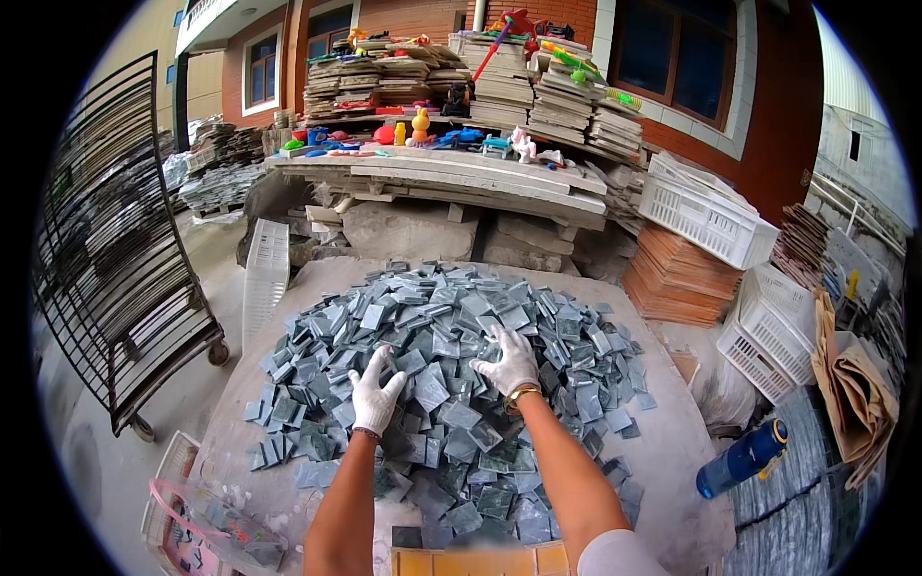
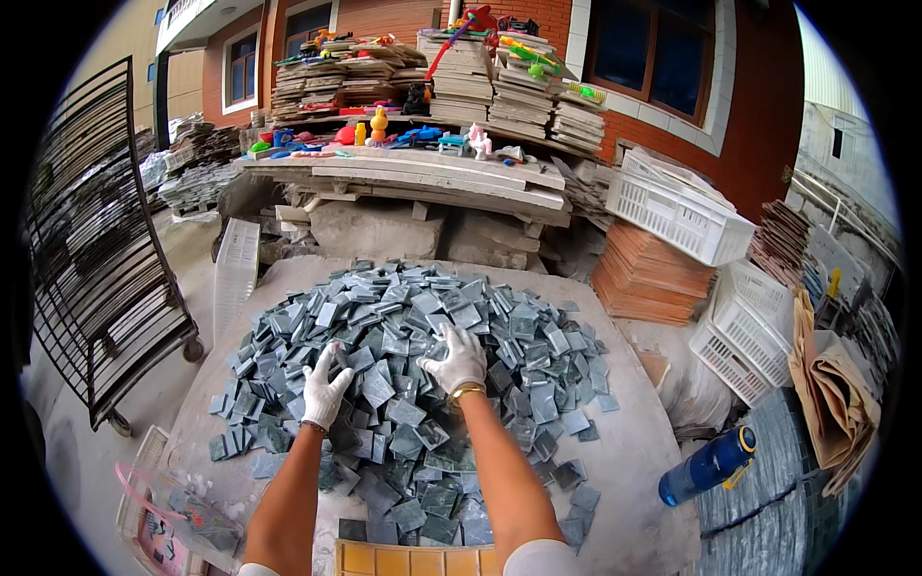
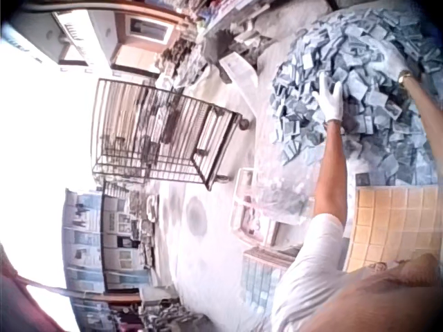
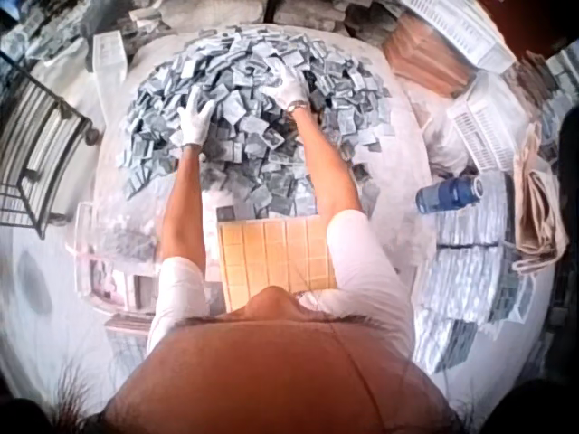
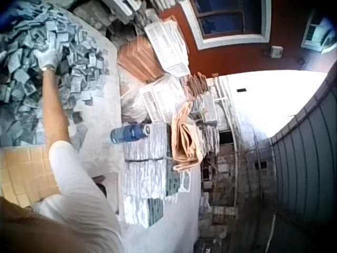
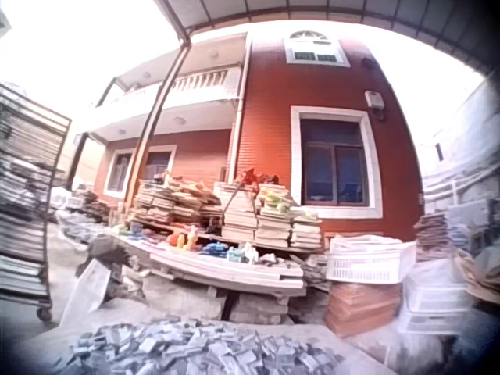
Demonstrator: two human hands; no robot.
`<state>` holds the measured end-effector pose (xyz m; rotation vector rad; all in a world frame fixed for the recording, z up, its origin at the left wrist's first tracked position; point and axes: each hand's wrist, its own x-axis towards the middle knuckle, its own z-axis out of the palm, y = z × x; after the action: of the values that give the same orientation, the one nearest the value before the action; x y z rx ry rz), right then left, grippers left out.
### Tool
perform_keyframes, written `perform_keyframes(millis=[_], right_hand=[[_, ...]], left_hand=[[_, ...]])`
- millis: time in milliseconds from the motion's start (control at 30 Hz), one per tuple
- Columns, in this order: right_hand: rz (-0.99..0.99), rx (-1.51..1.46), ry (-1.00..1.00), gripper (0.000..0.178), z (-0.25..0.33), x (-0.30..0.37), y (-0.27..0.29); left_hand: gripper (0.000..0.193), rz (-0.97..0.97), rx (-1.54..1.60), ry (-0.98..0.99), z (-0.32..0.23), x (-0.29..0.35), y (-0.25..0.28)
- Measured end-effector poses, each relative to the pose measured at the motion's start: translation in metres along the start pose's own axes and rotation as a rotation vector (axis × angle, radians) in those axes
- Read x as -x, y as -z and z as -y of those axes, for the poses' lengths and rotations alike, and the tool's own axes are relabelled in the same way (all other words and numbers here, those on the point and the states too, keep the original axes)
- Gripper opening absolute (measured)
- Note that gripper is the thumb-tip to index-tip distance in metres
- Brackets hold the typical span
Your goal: The person places small green tiles one by one into a yellow grid frame, then flips the frame to reveal the assembled tile sheet. The person repeats the process with another frame, filling the grid and flipping it to show the finished tile sheet.
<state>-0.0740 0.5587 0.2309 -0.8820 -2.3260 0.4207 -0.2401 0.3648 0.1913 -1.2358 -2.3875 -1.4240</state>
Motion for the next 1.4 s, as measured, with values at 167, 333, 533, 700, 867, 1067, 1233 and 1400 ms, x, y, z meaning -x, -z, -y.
perform_keyframes(millis=[167,333,533,700,867,1067,1233,1400], right_hand=[[-0.018,-0.192,0.173,0.047,-0.001,0.05,-0.016],[-0.048,-0.186,0.337,0.068,-0.007,0.08,0.027],[0.058,0.151,0.002,0.076,-0.005,0.063,-0.008],[0.074,-0.446,0.026,0.069,0.003,0.107,-0.011],[0.219,-0.907,0.033,0.064,-0.012,0.12,0.007],[0.292,-0.731,-0.067,0.057,0.004,0.122,0.003],[0.388,-1.056,-0.06,0.061,0.007,0.147,0.002],[0.416,-1.246,-0.22,0.049,0.006,0.172,0.019]], left_hand=[[0.046,0.004,0.304,-0.165,-0.018,0.036,-0.023],[0.061,0.011,0.5,-0.183,-0.036,0.054,-0.006],[0.054,-0.008,-0.352,-0.14,-0.026,0.051,-0.025],[0.052,0.092,0.172,-0.2,-0.036,0.071,-0.021],[0.048,0.094,0.326,-0.177,-0.046,0.094,-0.01],[0.05,0.024,-0.098,-0.053,-0.042,0.096,-0.023],[0.04,0.0,0.429,-0.024,-0.055,0.128,-0.027],[0.037,0.015,0.985,0.195,-0.07,0.152,-0.037]])
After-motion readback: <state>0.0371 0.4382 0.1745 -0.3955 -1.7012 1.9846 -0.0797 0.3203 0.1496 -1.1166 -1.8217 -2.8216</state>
